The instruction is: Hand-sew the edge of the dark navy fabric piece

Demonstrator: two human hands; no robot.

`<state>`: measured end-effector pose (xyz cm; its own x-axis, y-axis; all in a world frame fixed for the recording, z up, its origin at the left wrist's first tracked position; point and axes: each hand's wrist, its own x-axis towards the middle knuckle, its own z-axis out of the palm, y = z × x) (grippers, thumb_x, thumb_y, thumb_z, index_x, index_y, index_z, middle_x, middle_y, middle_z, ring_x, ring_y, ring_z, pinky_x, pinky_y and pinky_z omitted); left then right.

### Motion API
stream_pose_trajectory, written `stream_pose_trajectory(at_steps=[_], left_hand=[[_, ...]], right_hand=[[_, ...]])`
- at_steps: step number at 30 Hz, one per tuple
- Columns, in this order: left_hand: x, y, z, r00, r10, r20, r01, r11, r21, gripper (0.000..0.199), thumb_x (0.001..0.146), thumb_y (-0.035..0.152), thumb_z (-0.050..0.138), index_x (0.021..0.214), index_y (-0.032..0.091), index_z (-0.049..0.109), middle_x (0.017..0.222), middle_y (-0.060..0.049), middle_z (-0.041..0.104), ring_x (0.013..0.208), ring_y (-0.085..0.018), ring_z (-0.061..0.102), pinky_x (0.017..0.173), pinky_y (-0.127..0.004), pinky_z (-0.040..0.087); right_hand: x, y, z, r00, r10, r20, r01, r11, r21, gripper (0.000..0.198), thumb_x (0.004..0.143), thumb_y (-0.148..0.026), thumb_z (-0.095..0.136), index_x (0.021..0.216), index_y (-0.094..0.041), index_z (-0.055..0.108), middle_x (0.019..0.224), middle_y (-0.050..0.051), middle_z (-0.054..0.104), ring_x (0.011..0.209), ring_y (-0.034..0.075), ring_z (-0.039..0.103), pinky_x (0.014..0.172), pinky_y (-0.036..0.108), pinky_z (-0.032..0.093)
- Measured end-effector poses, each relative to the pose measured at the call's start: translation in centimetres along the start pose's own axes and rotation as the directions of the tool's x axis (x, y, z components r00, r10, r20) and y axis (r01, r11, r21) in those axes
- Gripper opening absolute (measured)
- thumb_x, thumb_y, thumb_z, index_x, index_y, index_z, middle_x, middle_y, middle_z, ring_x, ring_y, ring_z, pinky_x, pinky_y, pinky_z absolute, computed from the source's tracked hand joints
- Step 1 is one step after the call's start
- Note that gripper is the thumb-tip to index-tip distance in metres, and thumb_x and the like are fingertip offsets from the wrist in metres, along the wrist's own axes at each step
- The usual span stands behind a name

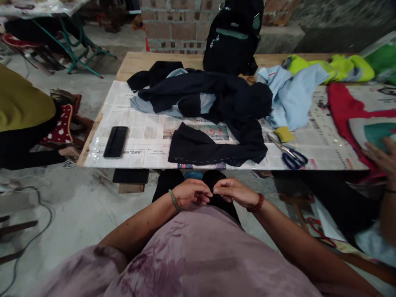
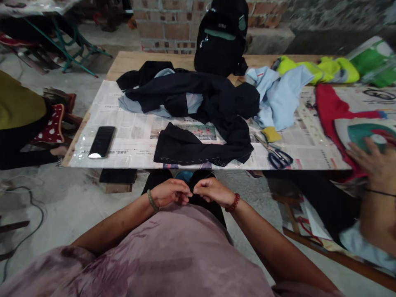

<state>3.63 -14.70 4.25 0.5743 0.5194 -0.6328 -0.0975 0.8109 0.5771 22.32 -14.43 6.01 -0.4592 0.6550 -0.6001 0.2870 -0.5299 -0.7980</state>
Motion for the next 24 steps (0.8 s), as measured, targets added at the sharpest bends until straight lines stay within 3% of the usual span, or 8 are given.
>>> stream_pose_trajectory(at_steps=[7,15,24], left_hand=[[0.02,-0.10,-0.49,0.996,-0.067,0.051,0.074,0.987,-0.146,0.016,0.061,0.017,0.067,0.073,0.011,0.058,0.076,-0.006,0.065,0.058,-0.014,0.062,0.052,-0.026,0.051],[-0.20,-0.35,-0.60,0.997,-0.077,0.031,0.081,0.986,-0.145,0.014,0.064,0.017,0.065,0.073,0.011,0.057,0.076,-0.007,0.066,0.054,-0.013,0.062,0.047,-0.023,0.049],[-0.16,-0.85,-0.78,0.997,-0.061,0.052,0.067,0.990,-0.122,0.020,0.064,0.022,0.068,0.076,0.012,0.055,0.074,-0.005,0.065,0.053,-0.013,0.062,0.042,-0.018,0.045]], right_hand=[[0.25,0.33,-0.44,0.999,0.034,-0.041,-0.032,0.999,0.031,0.031,0.061,-0.043,0.063,0.068,-0.014,0.055,0.049,-0.005,0.047,0.037,0.003,0.039,0.035,0.017,0.024],[0.55,0.63,-0.67,0.997,0.043,-0.064,-0.039,0.997,0.065,0.034,0.060,-0.043,0.065,0.072,-0.013,0.055,0.054,-0.004,0.050,0.036,0.003,0.042,0.033,0.016,0.022],[0.75,0.94,-0.55,0.994,-0.032,-0.106,0.038,0.998,0.055,0.032,0.063,-0.044,0.063,0.071,-0.014,0.056,0.054,-0.004,0.047,0.041,0.003,0.038,0.038,0.017,0.027]])
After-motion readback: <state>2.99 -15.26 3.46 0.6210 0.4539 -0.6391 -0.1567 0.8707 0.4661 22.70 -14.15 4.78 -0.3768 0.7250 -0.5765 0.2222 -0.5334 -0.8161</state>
